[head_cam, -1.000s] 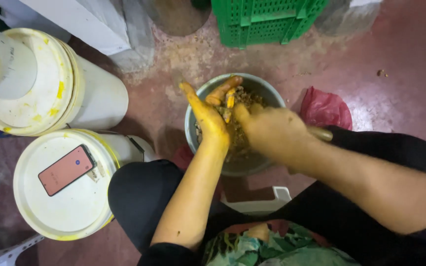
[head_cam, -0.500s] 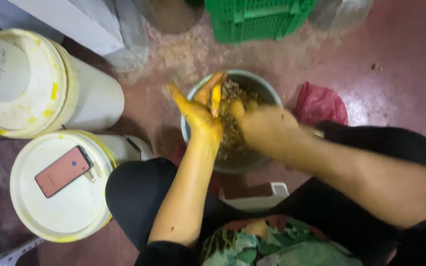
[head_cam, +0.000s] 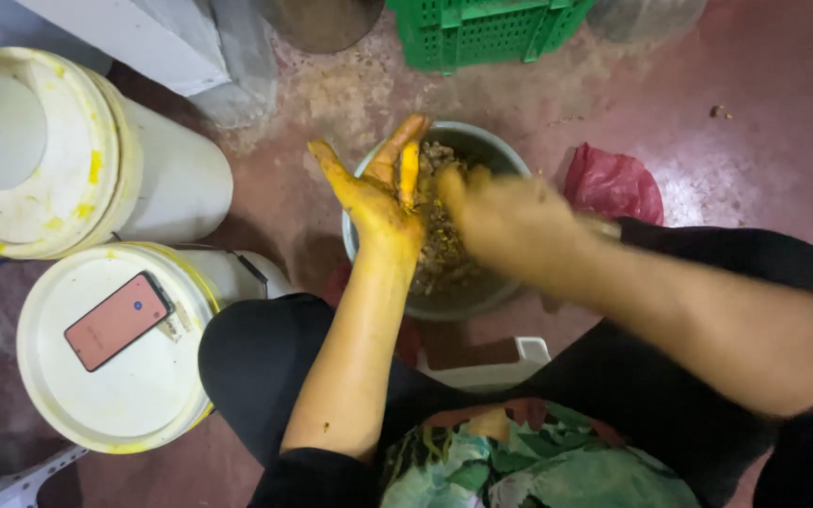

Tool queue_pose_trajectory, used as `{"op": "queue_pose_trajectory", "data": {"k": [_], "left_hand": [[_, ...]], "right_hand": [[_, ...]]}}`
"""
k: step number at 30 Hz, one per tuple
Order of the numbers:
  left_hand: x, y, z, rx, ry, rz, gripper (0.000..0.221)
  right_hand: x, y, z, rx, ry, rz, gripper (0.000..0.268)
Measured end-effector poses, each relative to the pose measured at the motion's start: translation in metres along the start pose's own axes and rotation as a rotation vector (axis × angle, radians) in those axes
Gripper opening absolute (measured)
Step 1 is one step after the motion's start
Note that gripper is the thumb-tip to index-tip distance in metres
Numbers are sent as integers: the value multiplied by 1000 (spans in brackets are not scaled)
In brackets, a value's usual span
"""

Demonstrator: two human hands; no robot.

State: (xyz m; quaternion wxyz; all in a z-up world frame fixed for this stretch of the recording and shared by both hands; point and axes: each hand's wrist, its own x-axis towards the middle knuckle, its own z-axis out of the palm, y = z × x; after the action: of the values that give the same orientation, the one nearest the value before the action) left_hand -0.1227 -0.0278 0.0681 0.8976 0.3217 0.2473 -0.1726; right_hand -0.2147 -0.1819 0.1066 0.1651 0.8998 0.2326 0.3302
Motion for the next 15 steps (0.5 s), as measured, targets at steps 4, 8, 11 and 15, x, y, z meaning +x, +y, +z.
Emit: {"op": "queue_pose_trajectory", "data": {"k": [4,8,11,15], "left_hand": [[-15,10,10,40,15,-75,121],[-26,11,18,-70,5,-131,115],[-21,9,19,-179,-102,-148,113],[-9,12,11,-335,-117,-207,99]], "right_hand": [[8,-9,-19,380,-546,-4,45],[21,-8,-24,457,-498,106,14],[17,-6,-19,435,-542,103,16],[64,34,-42,803,-981,491,42]]}}
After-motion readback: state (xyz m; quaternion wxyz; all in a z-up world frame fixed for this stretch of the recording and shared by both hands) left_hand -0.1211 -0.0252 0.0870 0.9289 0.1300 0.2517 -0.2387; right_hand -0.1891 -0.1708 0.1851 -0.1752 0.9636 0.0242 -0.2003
